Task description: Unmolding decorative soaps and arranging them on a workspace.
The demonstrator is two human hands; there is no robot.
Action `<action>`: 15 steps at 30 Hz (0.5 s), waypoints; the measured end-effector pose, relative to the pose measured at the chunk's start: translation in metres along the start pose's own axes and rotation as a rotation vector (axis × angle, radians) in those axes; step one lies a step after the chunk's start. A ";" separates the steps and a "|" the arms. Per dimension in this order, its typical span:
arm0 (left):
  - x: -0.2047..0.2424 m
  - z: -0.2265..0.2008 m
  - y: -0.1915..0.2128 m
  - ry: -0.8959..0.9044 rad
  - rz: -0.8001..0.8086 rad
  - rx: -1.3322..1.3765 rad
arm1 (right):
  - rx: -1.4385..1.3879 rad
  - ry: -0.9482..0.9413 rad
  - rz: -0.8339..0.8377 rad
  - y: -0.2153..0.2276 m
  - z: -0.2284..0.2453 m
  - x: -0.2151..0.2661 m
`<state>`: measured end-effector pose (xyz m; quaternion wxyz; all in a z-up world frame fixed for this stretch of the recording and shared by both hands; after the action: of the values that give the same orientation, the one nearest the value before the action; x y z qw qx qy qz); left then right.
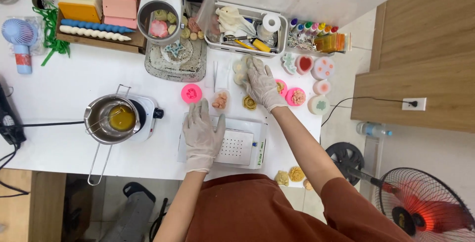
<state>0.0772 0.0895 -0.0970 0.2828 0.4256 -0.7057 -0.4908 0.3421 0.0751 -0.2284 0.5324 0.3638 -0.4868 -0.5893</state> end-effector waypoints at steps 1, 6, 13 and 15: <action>0.001 0.000 -0.002 0.017 0.011 0.024 | -0.034 -0.012 -0.023 0.002 -0.001 -0.001; 0.002 0.004 -0.005 0.033 0.004 0.081 | -0.046 -0.038 -0.009 0.009 0.006 -0.008; 0.003 0.006 -0.006 0.047 0.015 0.081 | 0.025 0.119 -0.019 -0.001 0.020 -0.008; 0.005 0.010 -0.008 0.036 -0.005 0.103 | 0.021 0.105 -0.013 -0.007 0.024 -0.010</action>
<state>0.0692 0.0887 -0.1084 0.2718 0.4499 -0.7239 -0.4467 0.3188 0.0890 -0.2298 0.5495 0.4028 -0.4620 -0.5678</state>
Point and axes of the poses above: each hand's wrist, its own x-axis away from the middle knuckle, its own y-axis out of the back of the hand, z = x × y, the point moved 1 cm from there along -x, towards the middle knuckle, and after that the axes turned 5 degrees about y, right-handed, at the moved point
